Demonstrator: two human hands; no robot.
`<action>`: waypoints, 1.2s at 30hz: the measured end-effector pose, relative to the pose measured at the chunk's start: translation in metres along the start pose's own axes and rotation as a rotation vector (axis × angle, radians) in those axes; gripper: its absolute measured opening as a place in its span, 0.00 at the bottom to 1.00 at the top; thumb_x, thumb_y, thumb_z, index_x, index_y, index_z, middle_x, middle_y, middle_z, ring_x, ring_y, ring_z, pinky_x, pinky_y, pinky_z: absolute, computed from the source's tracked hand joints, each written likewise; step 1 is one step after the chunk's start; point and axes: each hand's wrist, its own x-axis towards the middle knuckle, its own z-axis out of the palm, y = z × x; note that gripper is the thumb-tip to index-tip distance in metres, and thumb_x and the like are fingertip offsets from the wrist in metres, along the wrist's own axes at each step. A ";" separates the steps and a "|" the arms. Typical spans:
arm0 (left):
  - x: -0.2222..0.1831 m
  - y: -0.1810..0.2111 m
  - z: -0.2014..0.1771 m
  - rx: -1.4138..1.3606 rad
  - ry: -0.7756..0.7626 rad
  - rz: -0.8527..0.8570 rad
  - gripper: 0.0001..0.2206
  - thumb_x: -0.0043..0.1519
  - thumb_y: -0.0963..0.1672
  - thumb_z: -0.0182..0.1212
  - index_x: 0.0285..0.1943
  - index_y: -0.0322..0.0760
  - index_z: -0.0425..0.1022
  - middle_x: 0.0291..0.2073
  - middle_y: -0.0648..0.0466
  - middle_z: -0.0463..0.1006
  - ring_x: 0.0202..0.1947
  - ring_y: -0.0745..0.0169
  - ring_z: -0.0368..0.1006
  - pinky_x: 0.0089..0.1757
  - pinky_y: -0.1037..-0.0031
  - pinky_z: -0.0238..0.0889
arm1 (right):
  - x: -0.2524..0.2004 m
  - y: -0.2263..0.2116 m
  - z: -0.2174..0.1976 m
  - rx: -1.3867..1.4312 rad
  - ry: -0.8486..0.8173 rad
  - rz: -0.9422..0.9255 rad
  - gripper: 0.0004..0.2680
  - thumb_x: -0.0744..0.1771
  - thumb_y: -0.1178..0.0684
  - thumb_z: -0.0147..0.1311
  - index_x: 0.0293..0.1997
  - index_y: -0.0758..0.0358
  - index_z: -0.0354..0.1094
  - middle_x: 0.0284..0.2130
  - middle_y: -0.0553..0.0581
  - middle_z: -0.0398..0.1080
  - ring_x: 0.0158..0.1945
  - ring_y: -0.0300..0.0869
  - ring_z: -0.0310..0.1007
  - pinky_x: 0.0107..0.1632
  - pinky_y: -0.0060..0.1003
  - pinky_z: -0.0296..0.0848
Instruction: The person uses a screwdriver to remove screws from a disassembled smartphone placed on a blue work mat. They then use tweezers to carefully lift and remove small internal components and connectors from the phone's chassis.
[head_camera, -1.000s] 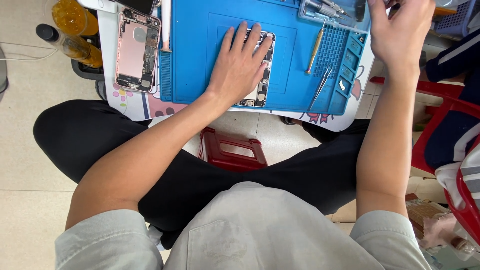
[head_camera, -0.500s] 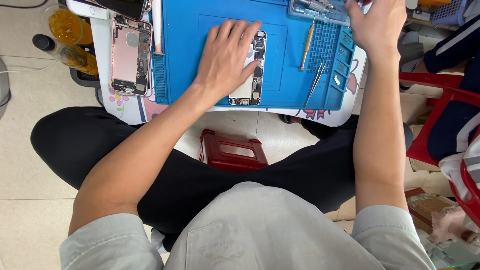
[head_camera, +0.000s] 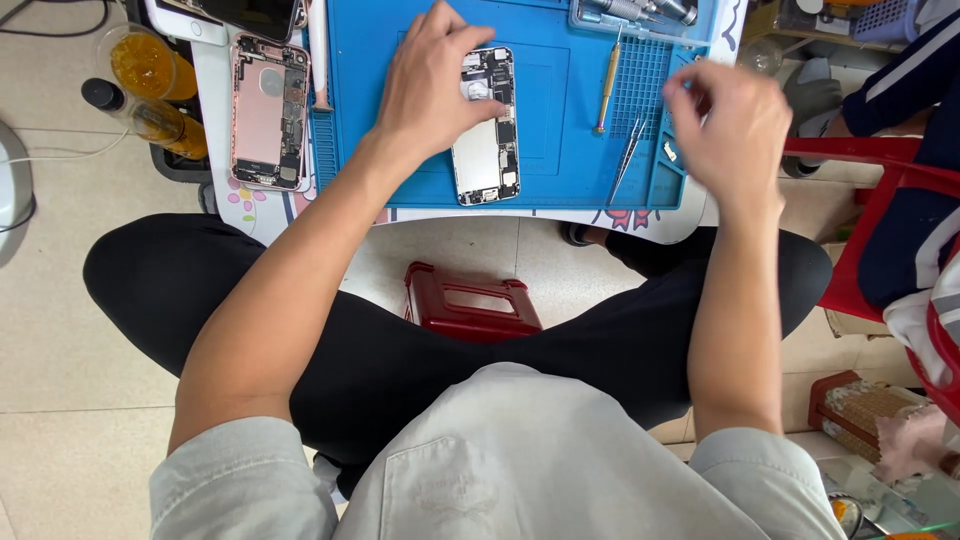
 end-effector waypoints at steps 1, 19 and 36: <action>0.000 -0.002 -0.002 0.001 -0.001 0.004 0.37 0.50 0.51 0.91 0.64 0.30 0.77 0.46 0.50 0.70 0.48 0.47 0.69 0.47 0.58 0.70 | -0.010 -0.008 0.004 0.000 0.003 0.003 0.05 0.77 0.59 0.58 0.47 0.62 0.80 0.34 0.55 0.78 0.33 0.42 0.76 0.36 0.38 0.73; -0.016 0.005 -0.013 -0.403 -0.032 -0.229 0.19 0.68 0.44 0.62 0.70 0.46 0.72 0.66 0.53 0.76 0.66 0.48 0.71 0.59 0.56 0.66 | -0.038 -0.042 0.003 0.496 -0.045 0.419 0.11 0.70 0.62 0.46 0.45 0.61 0.81 0.30 0.55 0.79 0.34 0.36 0.79 0.33 0.30 0.71; -0.054 0.017 0.012 -0.760 0.159 -0.510 0.24 0.60 0.35 0.58 0.66 0.40 0.67 0.59 0.49 0.73 0.50 0.62 0.72 0.39 0.76 0.71 | -0.031 -0.014 0.020 0.259 0.282 0.415 0.04 0.75 0.54 0.58 0.45 0.60 0.75 0.28 0.48 0.80 0.28 0.35 0.79 0.37 0.34 0.71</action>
